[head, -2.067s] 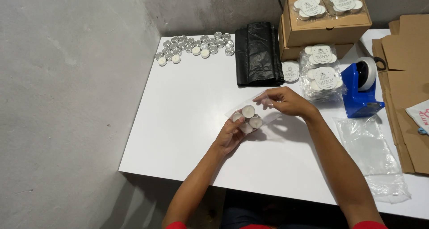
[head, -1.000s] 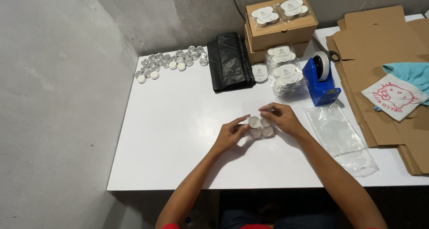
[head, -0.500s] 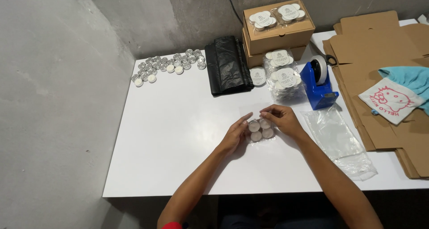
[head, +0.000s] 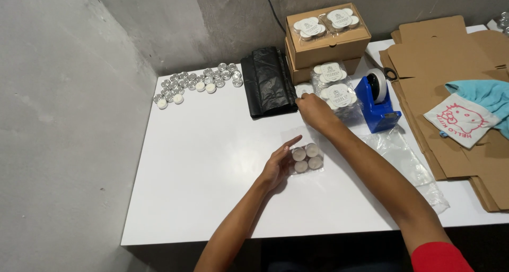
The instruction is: The person places several small white tealight candles into a plastic bag, wipes the bag with a blue cloth, and adds a circular label to the front of the bag.
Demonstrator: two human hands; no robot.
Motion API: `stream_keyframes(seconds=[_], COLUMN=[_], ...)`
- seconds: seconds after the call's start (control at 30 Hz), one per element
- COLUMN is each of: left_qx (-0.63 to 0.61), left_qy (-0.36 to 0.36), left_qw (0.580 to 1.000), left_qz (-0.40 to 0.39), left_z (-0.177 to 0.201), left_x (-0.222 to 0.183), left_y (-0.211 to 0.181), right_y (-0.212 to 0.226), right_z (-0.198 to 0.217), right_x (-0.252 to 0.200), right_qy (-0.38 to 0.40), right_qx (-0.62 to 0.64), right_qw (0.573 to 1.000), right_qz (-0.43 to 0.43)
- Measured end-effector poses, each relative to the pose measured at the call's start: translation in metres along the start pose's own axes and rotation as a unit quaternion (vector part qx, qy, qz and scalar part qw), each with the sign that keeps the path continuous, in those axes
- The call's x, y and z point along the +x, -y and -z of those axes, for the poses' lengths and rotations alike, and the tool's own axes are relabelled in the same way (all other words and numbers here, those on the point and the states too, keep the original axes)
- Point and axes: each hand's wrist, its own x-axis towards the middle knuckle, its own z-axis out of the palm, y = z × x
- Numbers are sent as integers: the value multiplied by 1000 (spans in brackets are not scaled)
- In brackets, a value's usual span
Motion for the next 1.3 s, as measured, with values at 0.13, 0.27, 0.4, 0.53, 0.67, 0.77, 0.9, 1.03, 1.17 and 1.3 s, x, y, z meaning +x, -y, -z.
stream_keyframes(seconds=[0.13, 0.27, 0.4, 0.53, 0.67, 0.77, 0.9, 1.03, 1.17, 1.3], left_qx=[12, 17, 9, 3, 2, -20, -32, -35, -24, -13], left_qy=[7, 3, 12, 10, 3, -1, -1, -4, 1, 4], left_qw=[1000, 1000, 1000, 1000, 1000, 1000, 999, 999, 1000, 1000], left_qz=[11, 12, 10, 2, -3, -3, -2, -6, -18, -18], left_z=[1, -8, -5, -7, 2, 9, 10, 4, 3, -2], left_x=[-2, -6, -5, -5, 1, 5, 5, 1, -2, -5], left_y=[-4, -12, -9, -10, 2, 9, 8, 1, -1, -6], right_y=[-18, -13, -3, -9, 0, -5, -6, -13, -7, 2], right_z=[-41, -54, -39, -50, -31, -34, -34, -27, 27, 75], right_x=[34, 43, 37, 29, 29, 32, 30, 37, 27, -5], right_qy=[34, 73, 66, 21, -6, -43, -52, -159, -274, -315], right_qx=[-58, -160, -193, -180, -195, -195, -177, -170, -141, 277], right_qw=[998, 984, 979, 983, 980, 980, 983, 972, 951, 901], right_qz=[-4, 20, 27, 38, 42, 27, 6, 23, 13, -111])
